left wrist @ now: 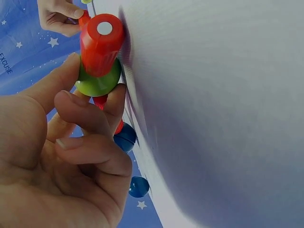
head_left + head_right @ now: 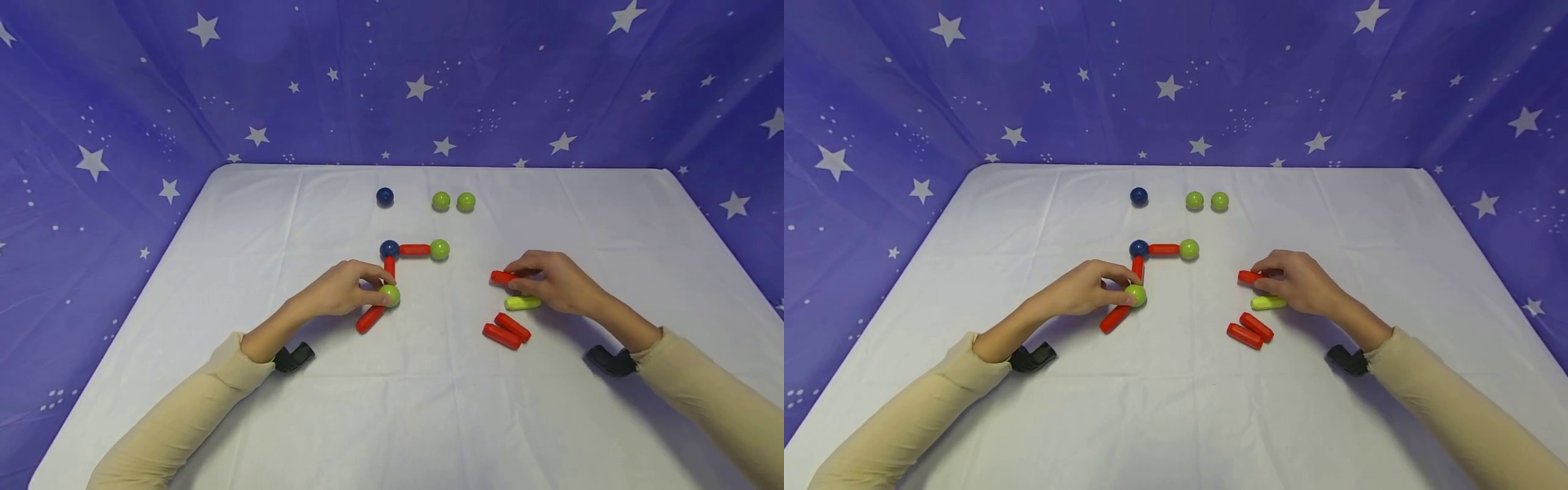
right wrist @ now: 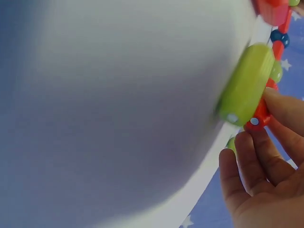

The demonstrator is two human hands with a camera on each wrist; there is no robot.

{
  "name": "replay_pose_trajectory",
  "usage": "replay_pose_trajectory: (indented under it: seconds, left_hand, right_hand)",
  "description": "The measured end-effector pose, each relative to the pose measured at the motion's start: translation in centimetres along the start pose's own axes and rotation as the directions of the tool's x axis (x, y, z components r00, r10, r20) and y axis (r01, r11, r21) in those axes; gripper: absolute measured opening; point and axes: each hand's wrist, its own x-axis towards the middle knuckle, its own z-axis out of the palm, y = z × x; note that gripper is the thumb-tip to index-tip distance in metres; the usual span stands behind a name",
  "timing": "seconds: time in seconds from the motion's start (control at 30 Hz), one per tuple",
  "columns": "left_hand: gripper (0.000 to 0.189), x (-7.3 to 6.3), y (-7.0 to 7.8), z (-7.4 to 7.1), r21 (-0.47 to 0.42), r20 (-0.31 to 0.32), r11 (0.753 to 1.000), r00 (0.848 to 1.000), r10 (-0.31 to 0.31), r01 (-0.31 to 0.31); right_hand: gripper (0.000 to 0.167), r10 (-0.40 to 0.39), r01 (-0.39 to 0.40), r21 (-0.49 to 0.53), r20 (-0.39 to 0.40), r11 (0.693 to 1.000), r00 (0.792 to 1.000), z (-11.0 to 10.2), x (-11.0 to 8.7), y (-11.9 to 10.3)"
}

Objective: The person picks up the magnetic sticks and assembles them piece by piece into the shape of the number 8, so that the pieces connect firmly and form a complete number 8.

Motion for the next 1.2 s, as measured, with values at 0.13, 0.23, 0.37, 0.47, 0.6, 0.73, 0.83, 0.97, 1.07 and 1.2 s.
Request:
replay_pose_trajectory:
  seconds: [0.13,0.23,0.37,0.47,0.6,0.73,0.83,0.97,1.07,1.2]
  left_hand:
    - [0.027,0.0,0.0,0.0,-0.006,0.001,1.000,1.000,0.004,-0.004]
    - [0.026,0.1,0.0,0.0,-0.007,0.004,1.000,1.000,0.007,-0.007]
    - [0.025,0.2,-0.1,0.0,-0.004,0.010,1.000,1.000,-0.001,0.001]
    - [0.025,0.2,-0.1,-0.1,-0.005,0.016,1.000,1.000,-0.014,0.014]
    - [0.025,0.1,0.0,-0.1,-0.008,0.018,1.000,1.000,-0.021,0.021]
    - [0.026,0.2,0.1,-0.1,-0.008,0.018,1.000,1.000,-0.020,0.020]
    - [0.026,0.3,0.2,-0.1,-0.009,0.019,1.000,0.999,-0.027,0.027]
    - [0.026,0.3,0.2,-0.2,-0.010,0.016,0.999,0.999,-0.034,0.034]
    - [0.025,0.3,0.1,-0.1,-0.015,0.013,0.999,0.999,-0.032,0.033]
    - [0.024,0.3,0.0,-0.1,-0.017,0.011,0.999,1.000,-0.028,0.028]
  right_hand:
    - [0.019,-0.054,0.054,0.025,0.006,0.998,0.999,0.3,0.6,-1.1]
    - [0.020,-0.085,0.084,0.030,0.021,0.996,0.996,0.5,1.2,-2.0]
    - [0.023,-0.089,0.087,0.038,0.051,0.995,0.995,0.9,2.2,-3.1]
    - [0.023,-0.081,0.076,0.055,0.086,0.996,0.993,1.4,3.0,-4.1]
    - [0.023,-0.092,0.080,0.089,0.135,0.993,0.987,2.3,3.9,-5.3]
    - [0.022,-0.121,0.106,0.103,0.160,0.989,0.980,3.2,4.5,-6.3]
    - [0.021,-0.147,0.130,0.107,0.163,0.986,0.976,3.7,4.9,-6.8]
    - [0.020,-0.169,0.152,0.106,0.168,0.983,0.971,4.3,5.4,-7.6]
    - [0.020,-0.188,0.173,0.096,0.175,0.980,0.967,4.8,5.8,-8.2]
    - [0.019,-0.205,0.195,0.071,0.182,0.978,0.962,5.4,6.1,-8.7]
